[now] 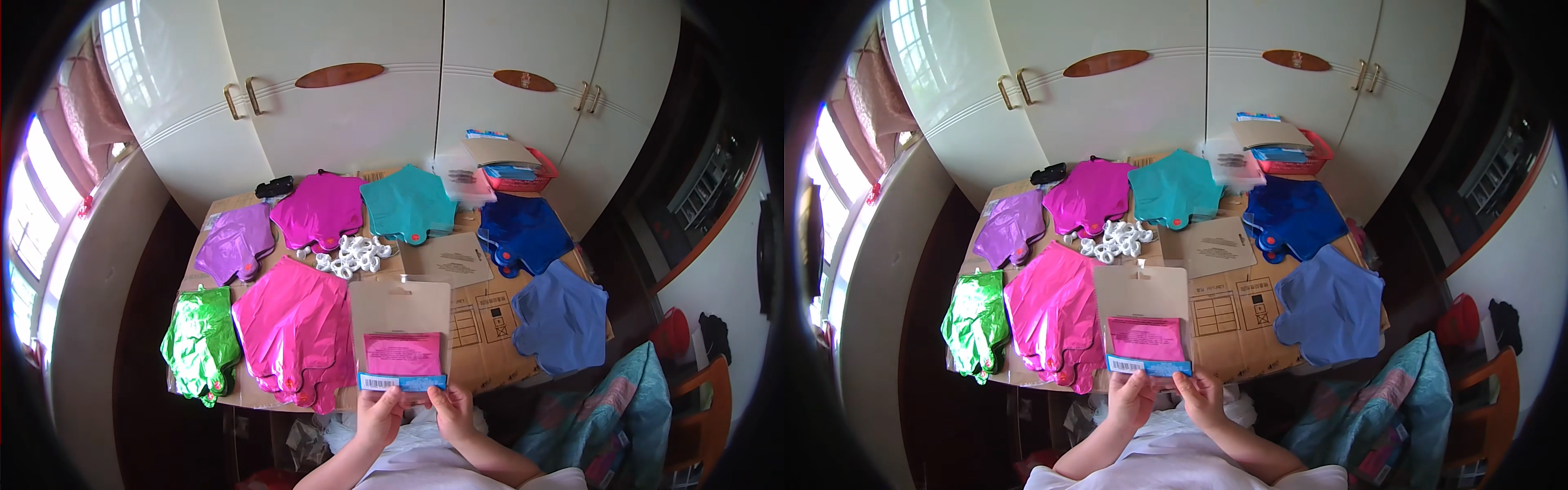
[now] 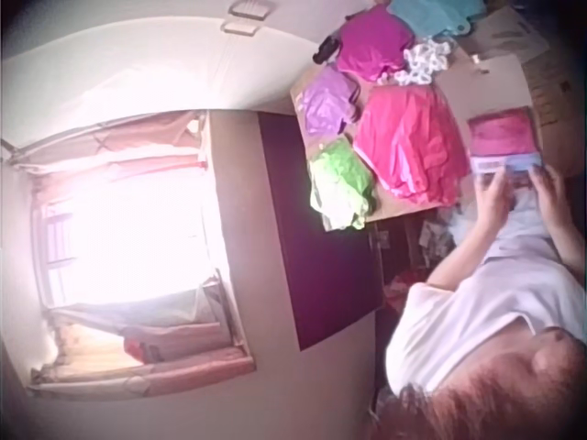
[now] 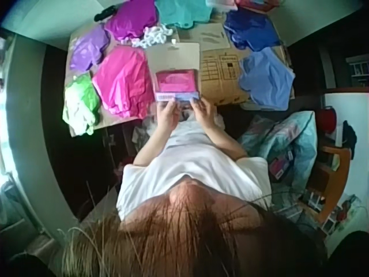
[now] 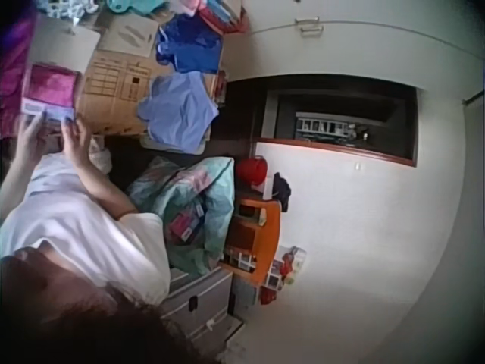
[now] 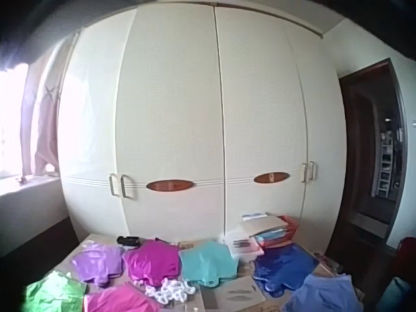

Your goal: Manually packaging colorful fabric items into plastic bags with cardboard backing inserts.

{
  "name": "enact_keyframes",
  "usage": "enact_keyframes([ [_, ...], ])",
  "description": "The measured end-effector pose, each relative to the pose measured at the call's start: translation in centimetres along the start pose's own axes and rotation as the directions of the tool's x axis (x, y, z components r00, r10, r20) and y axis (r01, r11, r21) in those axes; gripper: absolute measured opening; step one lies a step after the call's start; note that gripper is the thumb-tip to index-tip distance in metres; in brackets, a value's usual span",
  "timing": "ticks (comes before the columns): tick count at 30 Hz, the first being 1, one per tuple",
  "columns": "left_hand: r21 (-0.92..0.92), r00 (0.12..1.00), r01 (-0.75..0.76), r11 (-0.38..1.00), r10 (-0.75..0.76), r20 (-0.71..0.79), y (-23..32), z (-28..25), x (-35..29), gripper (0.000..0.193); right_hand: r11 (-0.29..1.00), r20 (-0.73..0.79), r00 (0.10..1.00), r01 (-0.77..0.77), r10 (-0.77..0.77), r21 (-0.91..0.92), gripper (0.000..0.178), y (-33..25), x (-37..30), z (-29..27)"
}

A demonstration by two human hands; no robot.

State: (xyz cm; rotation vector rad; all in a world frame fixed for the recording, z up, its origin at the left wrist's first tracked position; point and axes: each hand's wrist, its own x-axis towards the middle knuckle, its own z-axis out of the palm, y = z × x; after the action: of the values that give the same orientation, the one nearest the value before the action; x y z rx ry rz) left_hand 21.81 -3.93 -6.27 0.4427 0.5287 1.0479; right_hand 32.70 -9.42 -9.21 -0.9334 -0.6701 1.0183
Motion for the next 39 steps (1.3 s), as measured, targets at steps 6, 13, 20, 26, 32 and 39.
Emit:
enact_keyframes([
  [6, 0.181, 0.992, -0.086, 0.980, 0.068, 0.104, -1.8, -2.8, 0.2, 0.012, 0.980, 0.061, 0.998, 0.034, -0.023, -0.195, 0.017, 0.3, -0.7, -0.8],
  [13, 0.398, 0.976, -0.163, 0.903, 0.089, 0.198, 1.9, -5.1, 0.3, 0.020, 0.984, 0.179, 0.979, 0.120, -0.095, -0.135, 0.035, -6.8, 4.1, -5.1],
  [20, 0.605, 0.953, -0.196, 0.772, 0.004, 0.304, 4.0, -5.4, -0.2, 0.020, 0.794, 0.243, 0.949, -0.011, 0.200, -0.608, 0.018, -13.6, 8.1, -3.9],
  [26, 0.585, 0.926, -0.218, 0.781, -0.023, 0.376, 4.7, -6.7, 0.3, 0.020, 0.909, 0.310, 0.861, -0.338, 0.403, -0.242, 0.011, -12.7, 8.4, -4.8],
  [32, 0.557, 0.911, -0.199, 0.806, -0.056, 0.408, 4.8, -7.4, 0.9, 0.018, 0.858, 0.415, 0.784, -0.513, 0.460, 0.019, 0.021, -11.9, 8.1, -5.3],
  [39, 0.509, 0.955, -0.160, 0.846, 0.002, 0.298, 4.7, -6.2, 0.9, 0.017, 0.936, 0.277, 0.900, -0.284, 0.336, -0.209, 0.021, -13.0, 7.5, -3.7],
])
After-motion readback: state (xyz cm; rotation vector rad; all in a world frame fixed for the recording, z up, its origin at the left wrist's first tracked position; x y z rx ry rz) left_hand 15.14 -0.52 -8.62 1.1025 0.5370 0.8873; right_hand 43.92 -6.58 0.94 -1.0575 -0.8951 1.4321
